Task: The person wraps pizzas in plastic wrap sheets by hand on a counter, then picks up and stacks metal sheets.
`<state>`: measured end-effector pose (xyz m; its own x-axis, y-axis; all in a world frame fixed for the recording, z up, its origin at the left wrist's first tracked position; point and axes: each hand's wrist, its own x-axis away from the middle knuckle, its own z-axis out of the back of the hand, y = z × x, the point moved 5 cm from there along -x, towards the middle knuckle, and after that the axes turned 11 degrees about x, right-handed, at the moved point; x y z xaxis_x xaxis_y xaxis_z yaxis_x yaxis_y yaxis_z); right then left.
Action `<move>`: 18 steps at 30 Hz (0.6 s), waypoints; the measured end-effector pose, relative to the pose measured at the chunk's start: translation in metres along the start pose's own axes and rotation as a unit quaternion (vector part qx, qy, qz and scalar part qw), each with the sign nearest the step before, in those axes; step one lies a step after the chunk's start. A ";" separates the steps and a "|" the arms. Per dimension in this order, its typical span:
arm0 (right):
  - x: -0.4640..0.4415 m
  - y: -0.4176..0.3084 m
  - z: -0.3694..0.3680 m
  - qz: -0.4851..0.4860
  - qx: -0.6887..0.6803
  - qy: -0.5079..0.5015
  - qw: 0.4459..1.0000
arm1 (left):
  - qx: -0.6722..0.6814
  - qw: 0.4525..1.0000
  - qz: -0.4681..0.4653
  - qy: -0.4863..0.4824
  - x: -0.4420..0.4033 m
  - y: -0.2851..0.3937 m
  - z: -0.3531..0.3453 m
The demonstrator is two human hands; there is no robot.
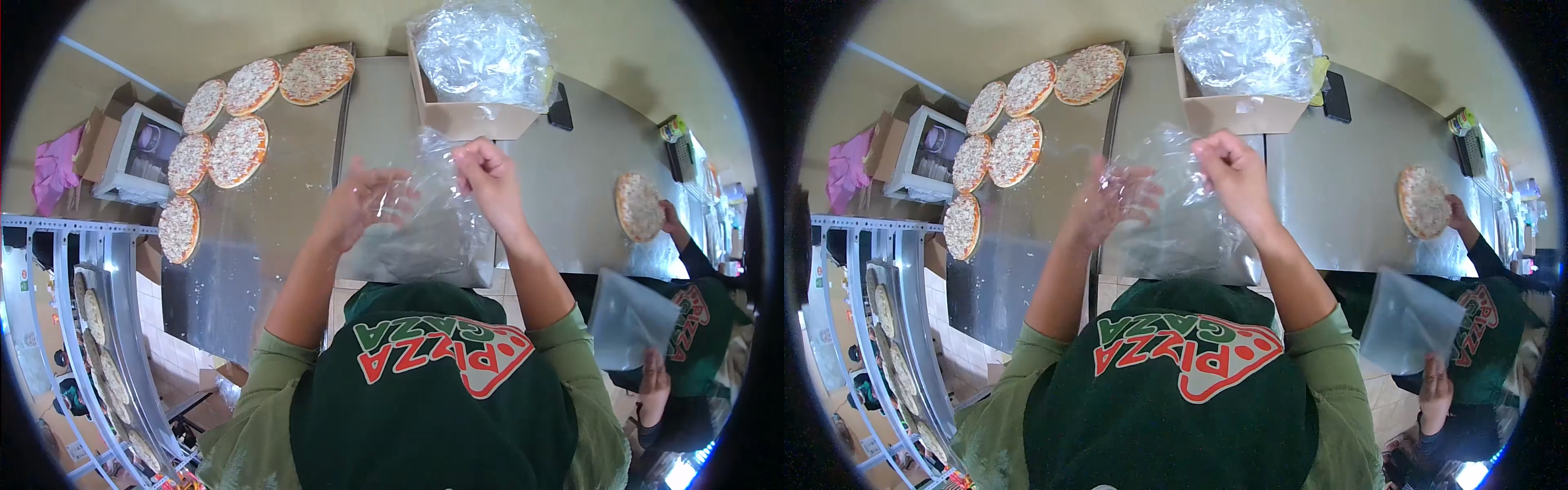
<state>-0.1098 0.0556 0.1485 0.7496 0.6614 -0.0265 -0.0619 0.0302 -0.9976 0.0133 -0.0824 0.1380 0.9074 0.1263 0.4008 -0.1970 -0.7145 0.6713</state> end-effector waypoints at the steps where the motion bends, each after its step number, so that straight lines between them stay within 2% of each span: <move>1: 0.002 -0.002 0.005 0.007 0.022 0.049 0.999 | 0.012 0.999 -0.030 -0.011 0.003 0.007 0.004; 3: 0.007 -0.003 0.010 0.023 0.071 0.091 0.993 | 0.036 0.995 -0.085 -0.034 0.011 0.020 0.014; 6: 0.013 -0.006 0.011 0.038 0.120 0.122 0.985 | -0.109 0.971 -0.210 0.027 0.011 0.030 0.018; 9: 0.016 -0.012 0.006 0.058 0.157 0.135 0.977 | -0.174 0.935 -0.294 0.098 0.005 0.039 0.012; 12: 0.021 -0.018 0.007 0.085 0.210 0.150 0.962 | -0.211 0.909 -0.323 0.160 0.004 0.041 0.007; 15: 0.029 -0.023 0.007 0.118 0.253 0.166 0.946 | -0.334 0.813 -0.413 0.239 0.004 0.039 0.005; 18: 0.038 -0.023 0.011 0.141 0.269 0.186 0.934 | -0.305 0.817 -0.404 0.275 0.003 0.038 -0.002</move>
<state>-0.0874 0.0881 0.1713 0.8244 0.3967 -0.4037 -0.5390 0.3326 -0.7739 0.0075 -0.1082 0.1659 0.5608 0.7980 -0.2205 0.0838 0.2102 0.9741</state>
